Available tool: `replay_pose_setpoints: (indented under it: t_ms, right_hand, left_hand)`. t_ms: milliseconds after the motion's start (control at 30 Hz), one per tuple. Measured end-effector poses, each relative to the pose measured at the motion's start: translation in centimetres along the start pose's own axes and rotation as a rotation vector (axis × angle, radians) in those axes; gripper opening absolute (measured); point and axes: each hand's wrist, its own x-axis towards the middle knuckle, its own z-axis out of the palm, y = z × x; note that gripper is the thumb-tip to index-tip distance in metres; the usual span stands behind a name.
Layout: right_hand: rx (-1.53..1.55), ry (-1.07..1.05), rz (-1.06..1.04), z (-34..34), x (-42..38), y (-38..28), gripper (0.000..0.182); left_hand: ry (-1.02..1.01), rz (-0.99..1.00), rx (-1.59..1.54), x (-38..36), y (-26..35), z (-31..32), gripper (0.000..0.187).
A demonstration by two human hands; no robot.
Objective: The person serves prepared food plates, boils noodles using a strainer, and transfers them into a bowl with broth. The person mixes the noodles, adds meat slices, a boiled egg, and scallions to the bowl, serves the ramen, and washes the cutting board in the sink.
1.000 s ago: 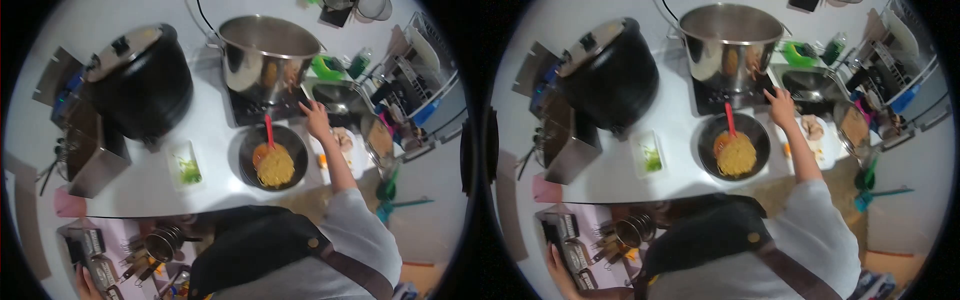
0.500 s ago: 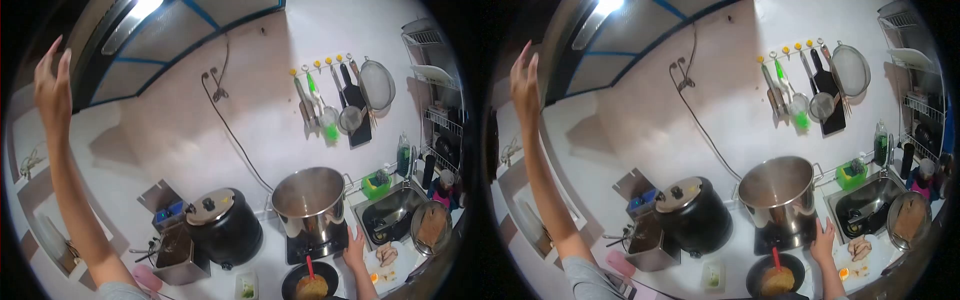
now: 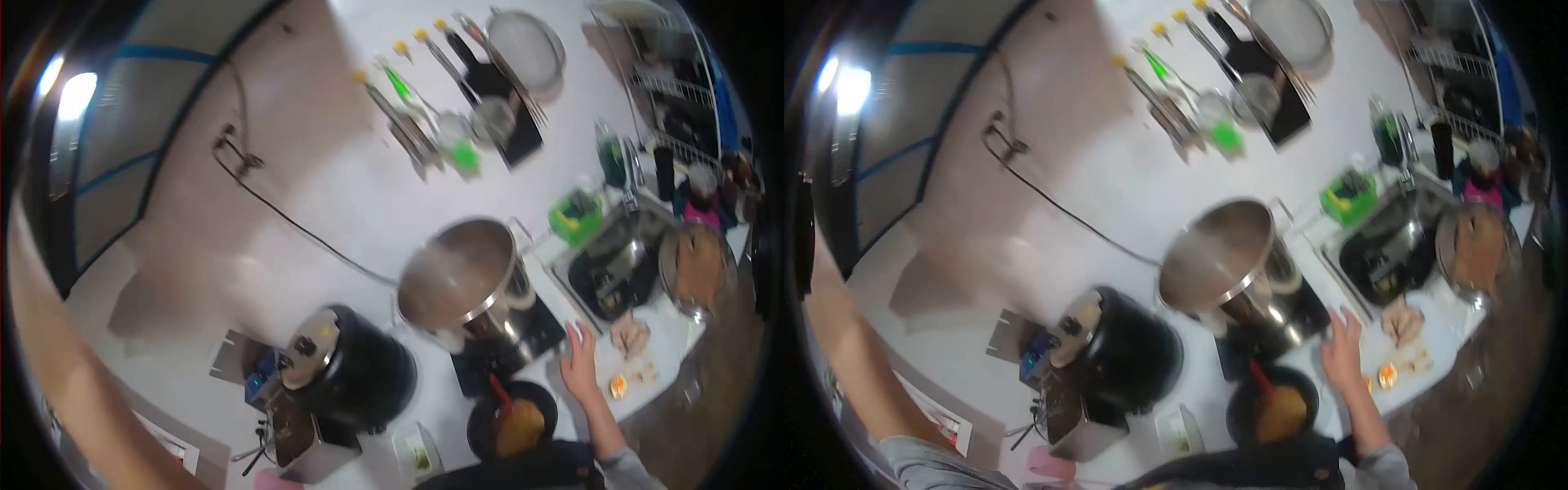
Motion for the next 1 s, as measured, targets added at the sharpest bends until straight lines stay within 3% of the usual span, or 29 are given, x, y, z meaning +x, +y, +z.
replay_pose_setpoints:
  t_ms: [200, 367, 667, 800, 867, 900, 933, 1000]
  right_hand:
    - [-0.005, 0.005, 0.063, -0.7, -1.0, -0.8, 0.069]
    - [-0.057, 0.024, 0.059, -0.9, -1.2, -1.3, 0.066]
    - [-0.175, 0.037, 0.028, -2.7, -1.1, 0.7, 0.062]
    - [-0.437, 0.374, -0.125, -10.8, 5.5, 8.1, 0.05]
    - [-0.736, 0.462, 0.042, -16.3, 9.3, 14.3, 0.045]
    - [-0.986, 0.348, 0.35, -18.6, 11.0, 16.5, 0.044]
    - [-1.156, 0.245, 0.398, -20.8, 11.6, 15.6, 0.05]
    - [-1.224, 0.047, 0.354, -24.7, 12.8, 22.6, 0.062]
  left_hand:
    - [-0.11, 0.025, 0.058, -9.4, 2.6, 5.1, 0.058]
    - [-0.243, 0.055, -0.019, -22.3, 7.0, 6.4, 0.057]
    - [-0.766, -0.033, -0.318, -46.2, 16.7, 9.8, 0.054]
    - [-0.924, -0.016, -0.444, -51.4, 21.5, 10.7, 0.053]
    - [-0.967, 0.006, -0.476, -52.5, 23.2, 10.4, 0.053]
    - [-0.976, 0.028, -0.481, -52.5, 23.8, 10.4, 0.052]
    - [-0.983, 0.047, -0.483, -52.6, 24.3, 10.2, 0.052]
    - [-0.993, 0.083, -0.48, -52.4, 25.4, 9.8, 0.051]
